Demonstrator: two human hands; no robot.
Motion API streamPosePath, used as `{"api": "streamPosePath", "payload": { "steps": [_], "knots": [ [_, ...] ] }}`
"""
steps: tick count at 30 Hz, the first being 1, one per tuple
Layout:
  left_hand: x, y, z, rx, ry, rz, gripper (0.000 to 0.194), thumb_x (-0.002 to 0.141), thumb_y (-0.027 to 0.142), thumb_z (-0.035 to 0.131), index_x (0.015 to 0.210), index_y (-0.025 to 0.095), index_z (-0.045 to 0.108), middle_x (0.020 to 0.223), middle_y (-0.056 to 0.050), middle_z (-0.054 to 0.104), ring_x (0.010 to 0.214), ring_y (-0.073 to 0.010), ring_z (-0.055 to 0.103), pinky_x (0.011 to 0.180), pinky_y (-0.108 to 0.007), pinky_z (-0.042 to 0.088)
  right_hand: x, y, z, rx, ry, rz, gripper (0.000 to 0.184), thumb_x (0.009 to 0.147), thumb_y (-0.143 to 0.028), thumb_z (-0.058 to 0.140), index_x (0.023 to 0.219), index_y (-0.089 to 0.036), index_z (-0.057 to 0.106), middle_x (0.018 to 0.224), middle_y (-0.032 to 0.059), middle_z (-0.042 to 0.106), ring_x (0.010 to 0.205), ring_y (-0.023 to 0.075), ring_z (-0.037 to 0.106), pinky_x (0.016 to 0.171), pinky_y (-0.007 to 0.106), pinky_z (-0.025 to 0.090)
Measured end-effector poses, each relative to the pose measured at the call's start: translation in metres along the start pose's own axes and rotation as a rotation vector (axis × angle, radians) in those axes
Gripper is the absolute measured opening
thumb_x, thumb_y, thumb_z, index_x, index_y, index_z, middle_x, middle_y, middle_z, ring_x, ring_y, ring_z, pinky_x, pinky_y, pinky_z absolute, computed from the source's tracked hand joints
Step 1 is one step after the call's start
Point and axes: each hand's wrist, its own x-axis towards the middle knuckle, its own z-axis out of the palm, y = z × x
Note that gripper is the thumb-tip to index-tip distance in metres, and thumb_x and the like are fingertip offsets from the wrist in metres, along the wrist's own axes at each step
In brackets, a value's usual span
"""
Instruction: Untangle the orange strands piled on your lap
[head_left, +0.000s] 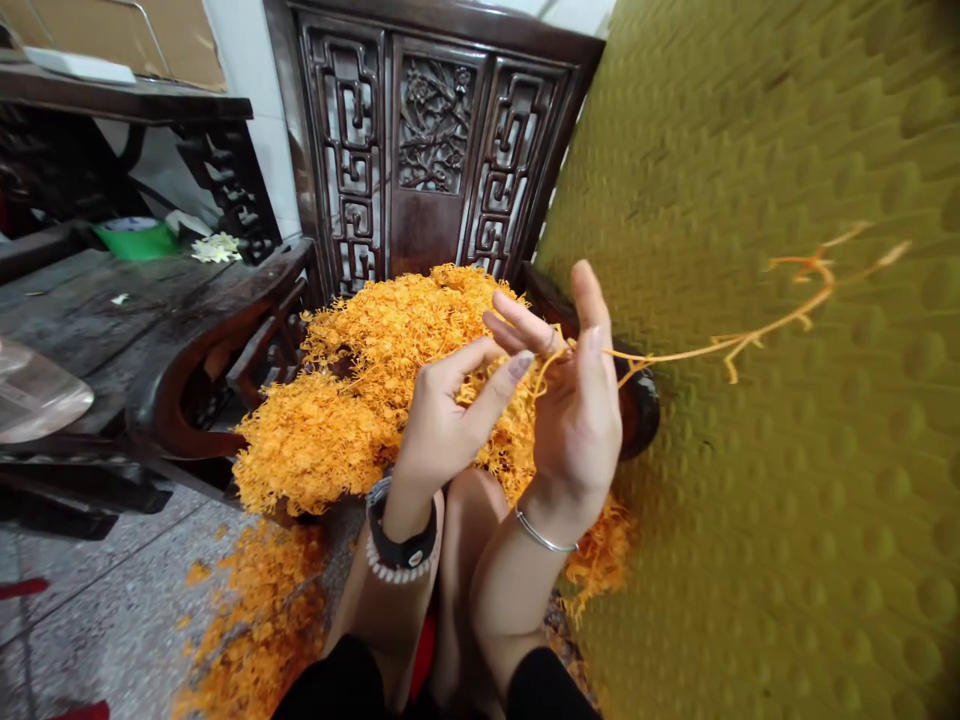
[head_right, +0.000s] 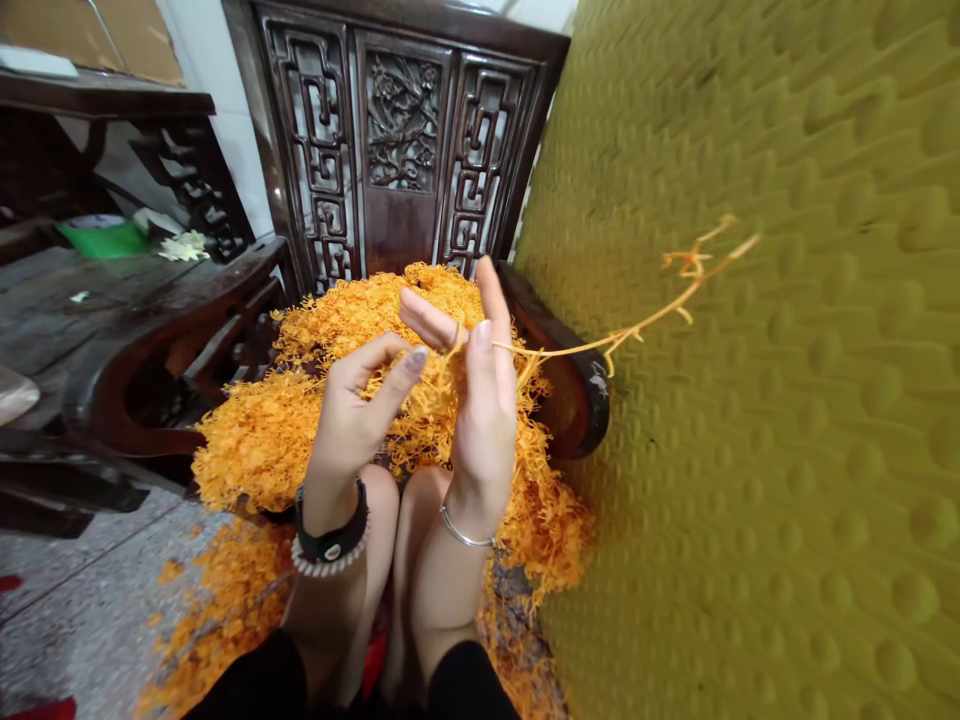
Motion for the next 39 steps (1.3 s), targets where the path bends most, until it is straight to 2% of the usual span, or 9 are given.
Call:
{"api": "streamPosePath", "payload": {
  "steps": [7,14,22,26,30,32,35,37,39],
  "knots": [
    [0.002,-0.006,-0.004,0.000,0.247,0.077,0.023,0.083,0.038,0.056,0.070,0.020,0.054,0.057,0.004,0.044,0.048,-0.0076,0.038,0.049,-0.022,0.033,0.003,0.008,-0.001,-0.208,-0.063,0.000,0.017,0.080,-0.039,0.060,0.082,-0.022,0.058,0.079,-0.0010,0.058,0.077,0.0098,0.056,0.075,0.024,0.047],
    [0.002,-0.004,-0.005,-0.044,0.142,0.018,0.031,0.083,0.039,0.057,0.061,0.018,0.049,0.054,0.004,0.041,0.049,-0.0072,0.038,0.046,-0.021,0.031,0.000,0.002,-0.009,-0.115,-0.237,0.130,0.021,0.076,-0.030,0.065,0.064,-0.017,0.054,0.057,-0.0041,0.049,0.050,0.0048,0.043,0.044,0.018,0.036],
    [-0.008,0.009,0.004,-0.800,-0.116,-0.285,0.039,0.085,0.047,0.049,0.060,0.019,0.036,0.051,0.006,0.026,0.033,-0.0024,0.016,0.026,-0.017,0.014,-0.009,-0.005,-0.002,0.504,-0.390,0.180,0.031,0.082,-0.028,0.050,0.054,-0.020,0.042,0.034,-0.0080,0.036,0.020,0.0044,0.027,0.020,0.017,0.020],
    [-0.009,0.017,0.013,-0.633,-0.142,-0.249,0.043,0.089,0.050,0.037,0.058,0.021,0.029,0.048,0.008,0.024,0.028,-0.0024,0.010,0.022,-0.018,0.014,-0.009,-0.009,-0.001,0.723,-0.503,0.168,0.033,0.085,-0.022,0.045,0.053,-0.019,0.038,0.033,-0.0095,0.031,0.019,0.0015,0.025,0.020,0.012,0.016],
    [-0.006,0.014,0.012,-0.342,0.021,-0.212,0.047,0.092,0.052,0.013,0.056,0.025,0.027,0.049,0.008,0.016,0.030,-0.0062,0.002,0.020,-0.023,0.006,-0.007,-0.010,-0.019,1.032,-0.588,0.041,0.029,0.082,-0.020,0.051,0.055,-0.019,0.040,0.034,-0.0121,0.032,0.022,-0.0017,0.029,0.026,0.007,0.027],
    [-0.003,0.010,0.007,-0.519,0.119,-0.206,0.046,0.092,0.051,0.016,0.056,0.023,0.022,0.050,0.008,0.011,0.032,-0.0055,-0.002,0.020,-0.021,0.001,-0.006,-0.012,-0.029,0.985,-0.519,0.013,0.031,0.079,-0.025,0.055,0.054,-0.019,0.039,0.034,-0.0123,0.032,0.022,-0.0007,0.030,0.025,0.008,0.029],
    [0.001,0.004,0.001,-0.912,0.064,-0.199,0.044,0.089,0.046,0.041,0.056,0.020,0.028,0.047,0.009,0.020,0.029,-0.0017,0.007,0.021,-0.013,0.007,-0.003,-0.009,-0.031,0.589,-0.052,-0.023,0.026,0.080,-0.028,0.055,0.057,-0.020,0.051,0.043,-0.0070,0.044,0.031,0.0034,0.040,0.028,0.015,0.033],
    [0.001,0.002,0.004,-0.942,-0.005,-0.208,0.037,0.085,0.044,0.050,0.060,0.018,0.042,0.049,0.007,0.037,0.028,0.0003,0.017,0.022,-0.011,0.016,-0.001,-0.002,-0.027,0.335,0.209,-0.080,0.021,0.080,-0.031,0.056,0.061,-0.021,0.058,0.052,-0.0036,0.050,0.041,0.0060,0.046,0.036,0.019,0.039],
    [0.001,0.001,0.010,-0.805,0.046,-0.207,0.029,0.084,0.041,0.053,0.069,0.017,0.055,0.058,0.004,0.053,0.030,0.0015,0.028,0.026,-0.011,0.024,0.001,0.006,-0.021,0.208,0.272,-0.106,0.021,0.080,-0.032,0.057,0.062,-0.022,0.060,0.057,-0.0025,0.053,0.046,0.0073,0.047,0.043,0.022,0.041]
  ]
}}
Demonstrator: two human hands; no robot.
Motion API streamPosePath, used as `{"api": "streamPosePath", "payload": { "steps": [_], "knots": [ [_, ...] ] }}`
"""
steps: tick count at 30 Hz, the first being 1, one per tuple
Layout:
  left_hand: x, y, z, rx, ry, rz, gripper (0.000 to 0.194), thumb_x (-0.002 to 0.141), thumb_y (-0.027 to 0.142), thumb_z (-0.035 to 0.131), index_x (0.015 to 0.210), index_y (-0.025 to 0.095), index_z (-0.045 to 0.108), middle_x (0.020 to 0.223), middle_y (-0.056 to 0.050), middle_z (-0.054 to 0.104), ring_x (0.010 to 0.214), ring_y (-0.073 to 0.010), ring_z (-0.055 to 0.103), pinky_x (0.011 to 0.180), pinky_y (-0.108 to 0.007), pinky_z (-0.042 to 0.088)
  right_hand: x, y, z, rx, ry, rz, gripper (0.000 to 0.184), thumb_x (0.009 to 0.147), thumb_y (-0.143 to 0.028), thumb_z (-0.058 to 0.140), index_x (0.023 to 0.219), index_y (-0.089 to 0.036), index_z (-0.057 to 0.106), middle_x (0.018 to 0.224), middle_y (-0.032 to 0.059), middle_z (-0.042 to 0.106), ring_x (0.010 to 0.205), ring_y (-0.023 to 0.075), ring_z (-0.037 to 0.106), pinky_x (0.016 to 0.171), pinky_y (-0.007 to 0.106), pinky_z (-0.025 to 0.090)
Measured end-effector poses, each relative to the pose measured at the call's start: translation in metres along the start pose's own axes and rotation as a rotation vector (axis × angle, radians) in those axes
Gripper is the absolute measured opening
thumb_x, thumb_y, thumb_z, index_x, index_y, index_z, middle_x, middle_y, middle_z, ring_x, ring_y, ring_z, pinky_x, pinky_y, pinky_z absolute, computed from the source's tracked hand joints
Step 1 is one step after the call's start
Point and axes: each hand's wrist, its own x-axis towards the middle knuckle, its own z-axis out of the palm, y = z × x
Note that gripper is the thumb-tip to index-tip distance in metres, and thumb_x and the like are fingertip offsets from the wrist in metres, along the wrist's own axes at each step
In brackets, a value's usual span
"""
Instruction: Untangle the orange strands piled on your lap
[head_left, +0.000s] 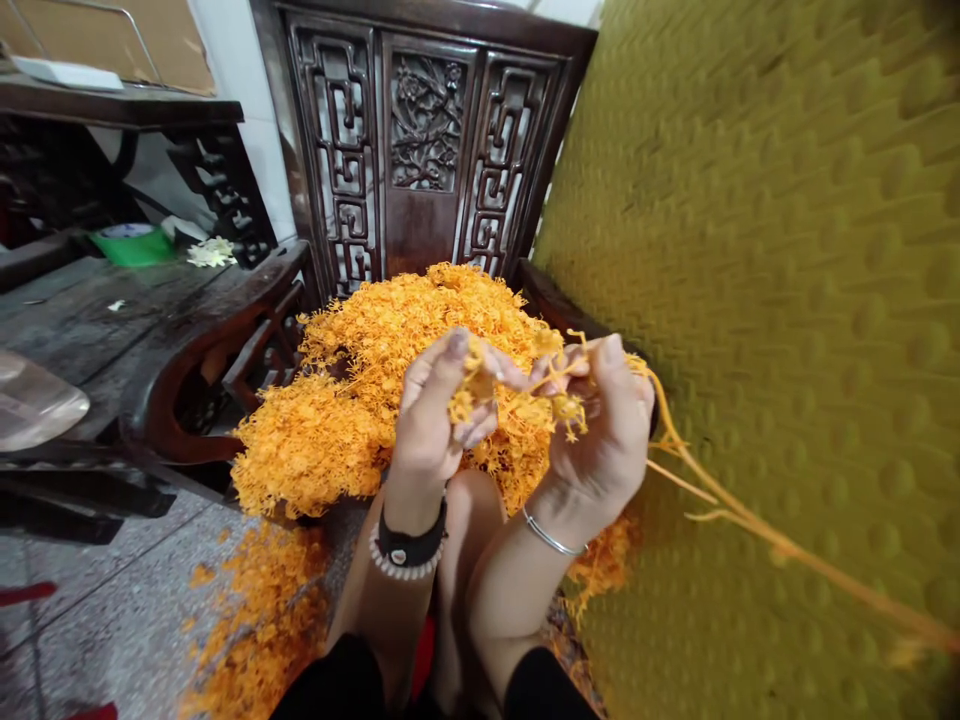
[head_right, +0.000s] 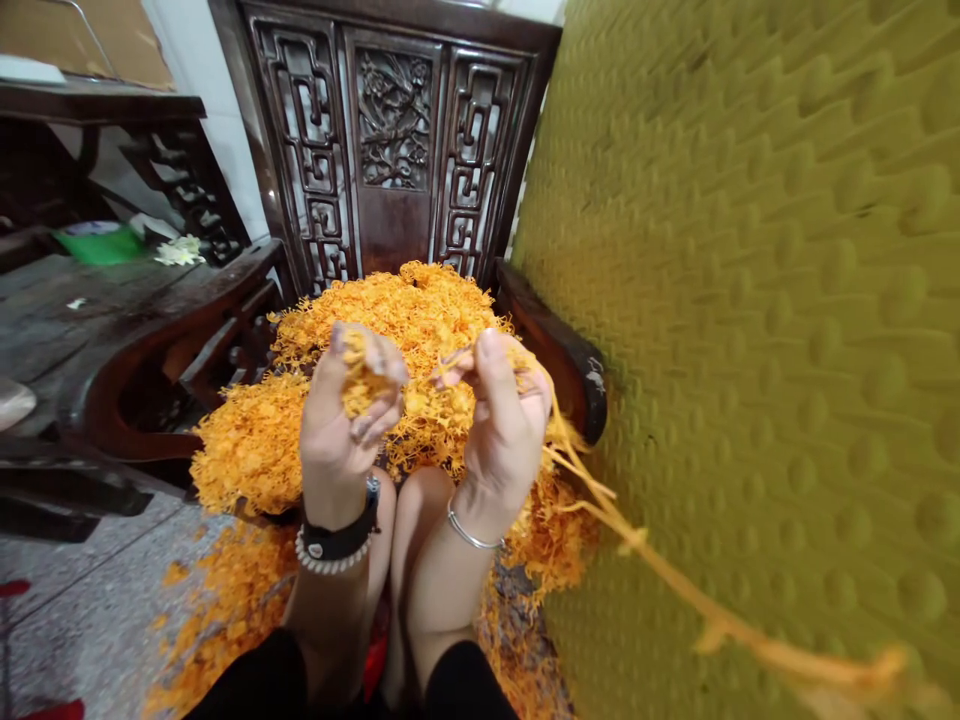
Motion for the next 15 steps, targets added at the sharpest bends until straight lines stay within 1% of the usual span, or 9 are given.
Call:
{"api": "streamPosePath", "payload": {
  "steps": [2,3,5,7,9,10,12,13,15],
  "knots": [
    [0.000,-0.006,0.004,0.154,0.099,0.070,0.023,0.084,0.039,0.054,0.077,0.018,0.060,0.069,0.001,0.062,0.032,0.0011,0.035,0.030,-0.012,0.030,-0.001,0.005,0.003,-0.034,0.007,-0.007,0.022,0.080,-0.032,0.057,0.061,-0.022,0.058,0.058,-0.0028,0.051,0.047,0.0076,0.045,0.043,0.022,0.037],
    [0.000,-0.008,0.006,0.204,0.135,0.104,0.022,0.084,0.038,0.055,0.079,0.018,0.061,0.073,0.000,0.064,0.033,0.0010,0.037,0.031,-0.013,0.032,-0.001,0.005,0.004,-0.031,0.009,0.004,0.023,0.080,-0.031,0.057,0.060,-0.022,0.057,0.058,-0.0030,0.050,0.047,0.0076,0.043,0.043,0.022,0.036],
    [0.001,-0.010,0.007,0.241,0.173,0.147,0.020,0.083,0.038,0.056,0.083,0.018,0.062,0.078,-0.001,0.066,0.034,0.0013,0.035,0.031,-0.014,0.030,-0.002,0.002,0.005,0.013,-0.006,0.042,0.023,0.079,-0.031,0.058,0.058,-0.021,0.054,0.056,-0.0034,0.046,0.046,0.0072,0.039,0.043,0.022,0.033],
    [0.002,-0.009,0.006,0.233,0.180,0.155,0.017,0.084,0.035,0.056,0.089,0.020,0.062,0.078,0.000,0.065,0.034,0.0017,0.033,0.031,-0.014,0.027,-0.002,-0.004,0.005,0.072,-0.050,0.104,0.025,0.077,-0.031,0.060,0.056,-0.021,0.051,0.054,-0.0041,0.041,0.043,0.0062,0.034,0.040,0.022,0.029],
    [0.003,-0.008,0.003,0.191,0.154,0.155,0.010,0.085,0.027,0.053,0.089,0.020,0.059,0.075,0.001,0.062,0.034,0.0012,0.033,0.031,-0.014,0.025,0.000,-0.009,0.005,0.099,-0.117,0.161,0.029,0.074,-0.032,0.062,0.053,-0.020,0.046,0.050,-0.0051,0.035,0.039,0.0053,0.028,0.035,0.022,0.023],
    [0.002,-0.008,0.001,0.153,0.128,0.146,0.008,0.084,0.022,0.050,0.084,0.019,0.058,0.071,0.002,0.060,0.033,0.0006,0.032,0.031,-0.014,0.023,0.000,-0.010,0.005,0.100,-0.149,0.177,0.032,0.073,-0.032,0.062,0.051,-0.020,0.042,0.047,-0.0056,0.032,0.037,0.0051,0.024,0.034,0.023,0.019],
    [0.002,-0.008,-0.002,0.083,0.061,0.102,0.013,0.081,0.015,0.043,0.070,0.017,0.050,0.062,0.003,0.051,0.033,-0.0008,0.029,0.031,-0.016,0.021,0.002,-0.010,0.005,0.113,-0.190,0.187,0.038,0.074,-0.033,0.060,0.048,-0.020,0.035,0.044,-0.0063,0.027,0.034,0.0048,0.020,0.032,0.023,0.015],
    [0.001,-0.009,-0.002,0.064,0.024,0.070,0.016,0.079,0.015,0.040,0.065,0.017,0.046,0.058,0.004,0.046,0.033,-0.0017,0.028,0.031,-0.016,0.021,0.002,-0.009,0.005,0.129,-0.201,0.196,0.039,0.074,-0.032,0.059,0.048,-0.020,0.032,0.044,-0.0064,0.026,0.033,0.0048,0.019,0.032,0.024,0.015],
    [0.000,-0.012,-0.002,0.090,-0.037,0.035,0.021,0.080,0.023,0.038,0.060,0.018,0.040,0.055,0.003,0.040,0.036,-0.0040,0.028,0.032,-0.018,0.021,0.002,-0.006,0.004,0.155,-0.226,0.225,0.039,0.073,-0.032,0.059,0.048,-0.021,0.030,0.042,-0.0064,0.026,0.033,0.0052,0.021,0.032,0.024,0.016]
  ]
}}
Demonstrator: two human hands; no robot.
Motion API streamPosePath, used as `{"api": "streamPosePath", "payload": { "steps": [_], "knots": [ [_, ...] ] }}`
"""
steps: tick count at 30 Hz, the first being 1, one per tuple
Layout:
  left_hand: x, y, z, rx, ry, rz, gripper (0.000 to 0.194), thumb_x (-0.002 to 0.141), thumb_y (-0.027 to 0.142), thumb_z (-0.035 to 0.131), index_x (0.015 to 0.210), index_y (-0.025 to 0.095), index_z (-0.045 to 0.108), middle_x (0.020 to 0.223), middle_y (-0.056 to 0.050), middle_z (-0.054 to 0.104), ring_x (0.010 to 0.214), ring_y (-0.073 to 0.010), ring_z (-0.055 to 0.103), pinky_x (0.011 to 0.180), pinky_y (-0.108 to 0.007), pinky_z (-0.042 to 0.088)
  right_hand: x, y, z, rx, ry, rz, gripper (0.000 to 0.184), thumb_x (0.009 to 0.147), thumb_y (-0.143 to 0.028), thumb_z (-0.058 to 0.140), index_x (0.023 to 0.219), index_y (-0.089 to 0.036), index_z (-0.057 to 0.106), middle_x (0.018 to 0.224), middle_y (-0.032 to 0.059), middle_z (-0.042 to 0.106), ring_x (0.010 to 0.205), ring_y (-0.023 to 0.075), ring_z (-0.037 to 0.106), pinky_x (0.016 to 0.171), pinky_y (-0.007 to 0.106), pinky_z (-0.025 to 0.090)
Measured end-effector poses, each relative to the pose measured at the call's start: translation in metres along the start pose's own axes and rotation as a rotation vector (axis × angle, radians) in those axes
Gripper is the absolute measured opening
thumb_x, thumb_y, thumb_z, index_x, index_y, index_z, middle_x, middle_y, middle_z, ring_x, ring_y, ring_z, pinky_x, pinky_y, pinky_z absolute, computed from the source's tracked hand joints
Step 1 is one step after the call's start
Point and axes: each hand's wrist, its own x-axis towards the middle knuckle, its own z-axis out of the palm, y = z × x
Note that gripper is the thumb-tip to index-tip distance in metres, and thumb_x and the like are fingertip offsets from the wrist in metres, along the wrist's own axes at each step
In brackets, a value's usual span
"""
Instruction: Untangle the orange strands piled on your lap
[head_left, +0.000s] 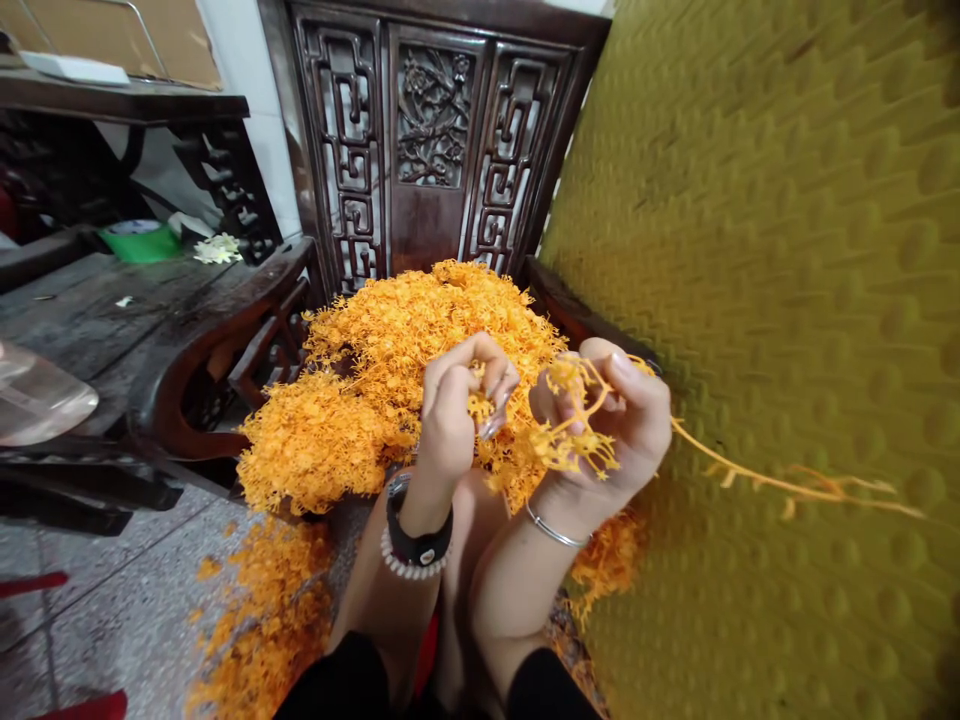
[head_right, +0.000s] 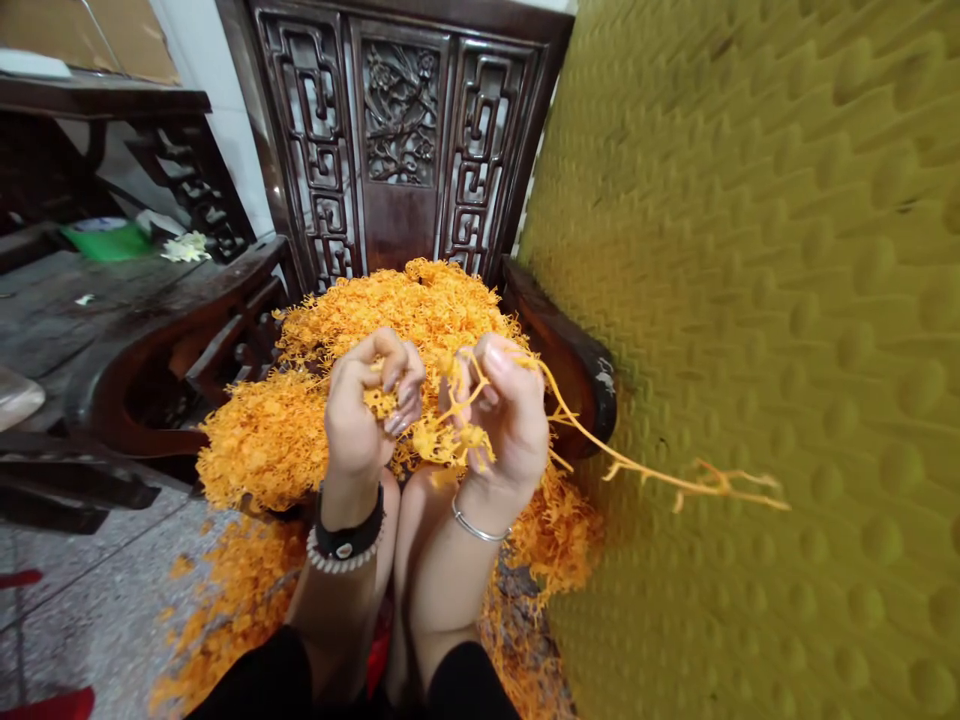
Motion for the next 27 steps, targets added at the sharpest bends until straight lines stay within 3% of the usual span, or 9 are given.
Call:
{"api": "streamPosePath", "payload": {
  "steps": [4,7,13,15,17,20,22,27],
  "knots": [
    [-0.001,-0.003,0.004,0.318,0.007,0.062,0.039,0.084,0.046,0.042,0.058,0.018,0.043,0.054,0.002,0.041,0.046,-0.0077,0.036,0.041,-0.022,0.028,0.000,0.008,-0.003,-0.029,0.028,0.101,0.029,0.072,-0.032,0.061,0.055,-0.021,0.040,0.045,-0.0063,0.034,0.034,0.0053,0.026,0.032,0.023,0.018],
    [0.000,-0.002,0.004,0.613,0.006,0.077,0.036,0.084,0.044,0.051,0.059,0.017,0.049,0.054,0.002,0.045,0.050,-0.0085,0.041,0.047,-0.023,0.031,0.001,0.012,-0.009,-0.118,0.085,0.123,0.022,0.073,-0.036,0.063,0.063,-0.022,0.050,0.050,-0.0053,0.040,0.037,0.0055,0.031,0.032,0.023,0.019],
    [0.007,-0.002,-0.008,0.698,0.028,0.166,0.038,0.085,0.037,0.053,0.055,0.016,0.043,0.052,0.005,0.036,0.050,-0.0067,0.034,0.047,-0.024,0.026,0.003,0.011,-0.019,-0.412,-0.200,0.124,0.038,0.076,-0.047,0.062,0.055,-0.018,0.049,0.047,-0.0047,0.037,0.041,0.0056,0.029,0.040,0.024,0.020],
    [0.008,-0.001,-0.010,0.725,0.028,0.175,0.039,0.083,0.036,0.057,0.054,0.016,0.041,0.052,0.005,0.034,0.051,-0.0064,0.032,0.047,-0.024,0.025,0.002,0.010,-0.014,-0.446,-0.206,0.095,0.036,0.073,-0.041,0.066,0.054,-0.018,0.046,0.049,-0.0053,0.035,0.043,0.0051,0.026,0.041,0.023,0.020],
    [0.006,-0.002,-0.008,0.630,0.010,0.139,0.041,0.084,0.037,0.055,0.053,0.016,0.038,0.050,0.005,0.032,0.048,-0.0059,0.030,0.045,-0.023,0.024,0.002,0.012,-0.003,-0.352,-0.115,-0.007,0.041,0.075,-0.037,0.063,0.050,-0.019,0.036,0.046,-0.0066,0.027,0.041,0.0052,0.022,0.039,0.023,0.020],
    [0.001,-0.003,0.003,0.271,-0.001,0.031,0.044,0.088,0.044,0.046,0.055,0.018,0.035,0.048,0.006,0.028,0.041,-0.0052,0.026,0.038,-0.022,0.021,0.004,0.018,0.012,-0.104,0.024,-0.206,0.048,0.077,-0.041,0.054,0.050,-0.021,0.020,0.043,-0.0072,0.014,0.036,0.0069,0.016,0.034,0.023,0.019],
    [-0.001,-0.004,0.011,0.087,0.050,-0.003,0.046,0.086,0.047,0.048,0.055,0.018,0.030,0.048,0.006,0.025,0.040,-0.0047,0.023,0.036,-0.022,0.019,0.006,0.021,0.017,-0.097,0.064,-0.264,0.047,0.078,-0.045,0.050,0.051,-0.021,0.020,0.044,-0.0065,0.016,0.036,0.0078,0.019,0.035,0.024,0.023],
    [0.002,-0.003,0.011,-0.077,0.161,-0.091,0.047,0.086,0.049,0.047,0.056,0.019,0.026,0.050,0.006,0.020,0.039,-0.0040,0.015,0.032,-0.020,0.015,0.006,0.017,0.005,-0.377,0.023,-0.099,0.035,0.079,-0.050,0.052,0.059,-0.022,0.041,0.050,-0.0034,0.036,0.046,0.0112,0.042,0.045,0.027,0.038]
  ]
}}
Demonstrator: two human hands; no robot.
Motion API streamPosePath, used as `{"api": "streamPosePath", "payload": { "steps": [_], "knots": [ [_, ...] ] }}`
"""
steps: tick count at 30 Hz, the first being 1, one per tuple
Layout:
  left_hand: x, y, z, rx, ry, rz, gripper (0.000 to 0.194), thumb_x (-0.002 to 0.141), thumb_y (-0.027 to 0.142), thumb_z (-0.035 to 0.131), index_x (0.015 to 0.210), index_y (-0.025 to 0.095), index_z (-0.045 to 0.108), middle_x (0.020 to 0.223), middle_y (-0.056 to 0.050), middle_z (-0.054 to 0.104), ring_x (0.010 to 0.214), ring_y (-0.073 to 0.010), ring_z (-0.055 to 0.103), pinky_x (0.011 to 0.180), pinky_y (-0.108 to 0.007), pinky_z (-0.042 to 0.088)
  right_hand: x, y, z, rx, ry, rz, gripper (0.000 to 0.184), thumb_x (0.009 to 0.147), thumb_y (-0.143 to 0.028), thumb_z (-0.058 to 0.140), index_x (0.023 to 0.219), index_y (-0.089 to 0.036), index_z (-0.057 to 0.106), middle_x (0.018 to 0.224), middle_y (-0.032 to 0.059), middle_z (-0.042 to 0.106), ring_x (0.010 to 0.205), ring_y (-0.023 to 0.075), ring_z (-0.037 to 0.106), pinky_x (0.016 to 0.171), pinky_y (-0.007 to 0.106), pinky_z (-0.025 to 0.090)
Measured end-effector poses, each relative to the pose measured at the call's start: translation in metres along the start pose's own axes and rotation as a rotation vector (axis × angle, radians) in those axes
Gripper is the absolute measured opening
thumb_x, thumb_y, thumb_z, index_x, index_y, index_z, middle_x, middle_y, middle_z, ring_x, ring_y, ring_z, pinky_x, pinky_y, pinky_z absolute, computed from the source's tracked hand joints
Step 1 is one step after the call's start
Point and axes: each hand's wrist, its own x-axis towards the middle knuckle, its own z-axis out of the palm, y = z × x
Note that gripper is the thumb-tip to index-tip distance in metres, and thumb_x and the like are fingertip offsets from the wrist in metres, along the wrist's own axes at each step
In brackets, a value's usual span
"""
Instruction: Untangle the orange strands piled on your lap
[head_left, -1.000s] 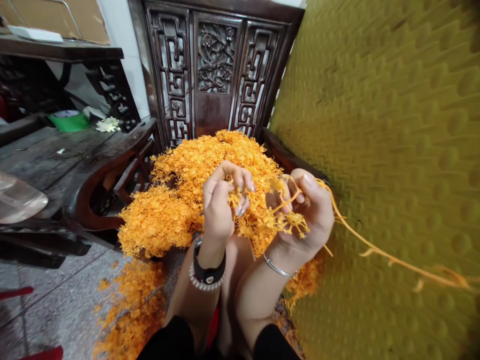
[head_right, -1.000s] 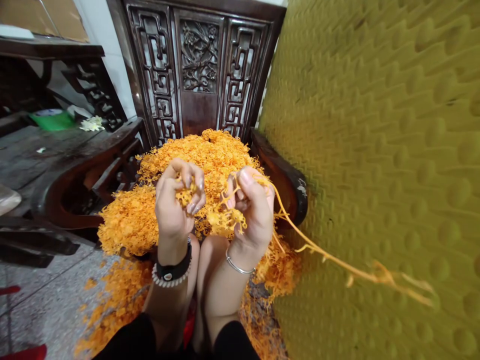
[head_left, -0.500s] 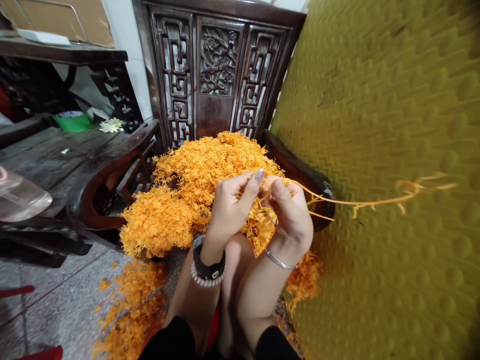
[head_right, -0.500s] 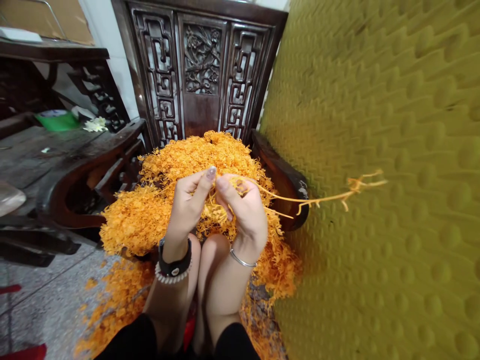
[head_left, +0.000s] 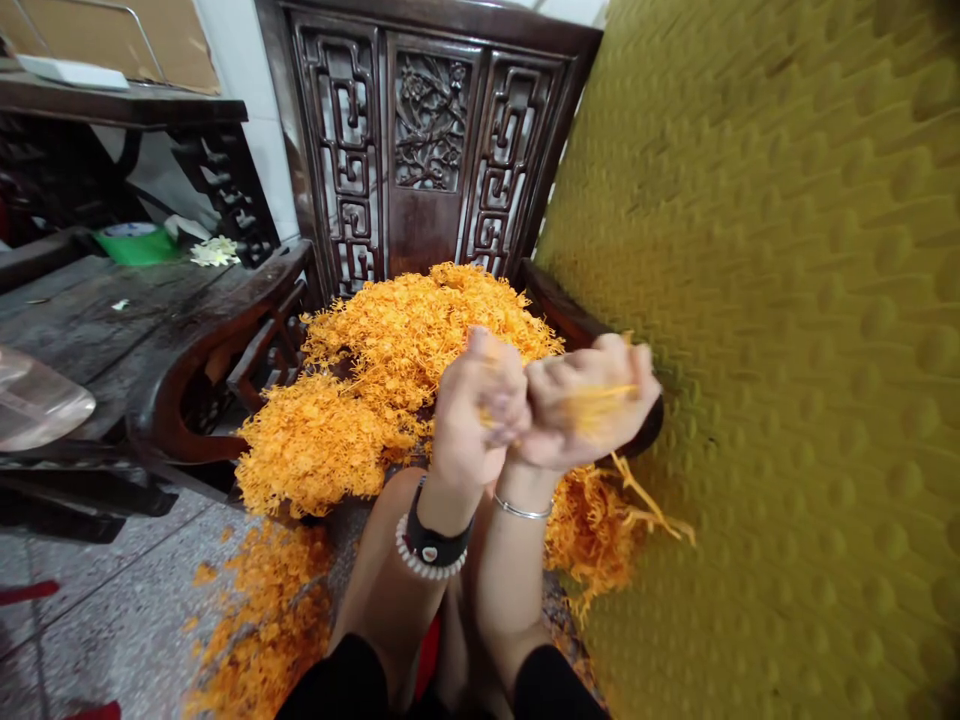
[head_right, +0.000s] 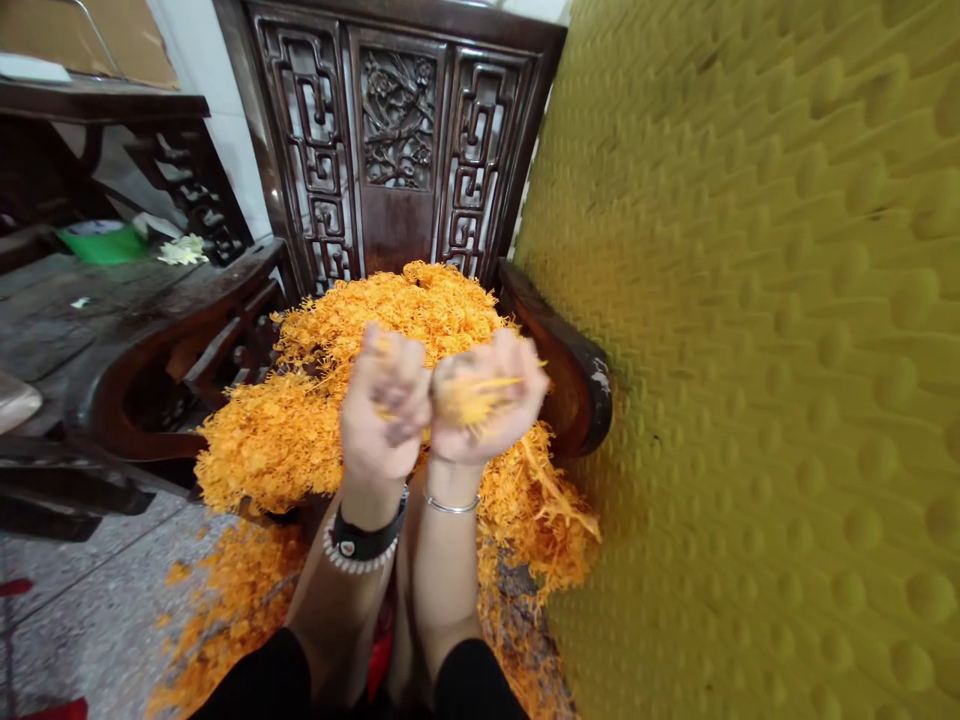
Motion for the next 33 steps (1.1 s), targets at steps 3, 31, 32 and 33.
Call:
{"api": "streamPosePath", "payload": {
  "steps": [3,31,32,33],
  "knots": [
    [0.008,-0.003,-0.007,-0.097,0.015,-0.036,0.041,0.090,0.044,0.040,0.060,0.019,0.027,0.054,0.006,0.018,0.038,-0.0037,0.011,0.031,-0.018,0.015,0.002,-0.001,-0.008,-0.005,-0.006,0.054,0.031,0.078,-0.049,0.054,0.064,-0.022,0.047,0.051,-0.0032,0.041,0.047,0.0117,0.046,0.045,0.026,0.039],
    [0.003,0.011,-0.019,0.413,-0.115,0.145,0.033,0.083,0.043,0.053,0.062,0.018,0.047,0.050,0.005,0.039,0.040,-0.0048,0.033,0.035,-0.019,0.025,-0.009,0.004,0.004,0.139,-0.053,0.057,0.037,0.079,-0.037,0.061,0.052,-0.019,0.044,0.045,-0.0058,0.033,0.040,0.0056,0.029,0.037,0.021,0.027],
    [0.003,0.010,-0.019,0.304,-0.142,0.094,0.036,0.083,0.044,0.053,0.059,0.018,0.045,0.048,0.005,0.037,0.037,-0.0041,0.030,0.032,-0.018,0.023,-0.008,0.006,0.005,0.260,-0.160,0.063,0.039,0.080,-0.036,0.060,0.050,-0.019,0.042,0.042,-0.0062,0.032,0.037,0.0048,0.026,0.034,0.021,0.023],
    [0.002,0.009,-0.020,0.203,-0.162,0.056,0.038,0.082,0.045,0.053,0.058,0.019,0.042,0.045,0.006,0.035,0.033,-0.0035,0.027,0.030,-0.018,0.020,-0.007,0.008,0.005,0.428,-0.267,0.051,0.040,0.082,-0.033,0.058,0.049,-0.018,0.041,0.041,-0.0062,0.031,0.035,0.0040,0.024,0.032,0.020,0.019]
  ]
}}
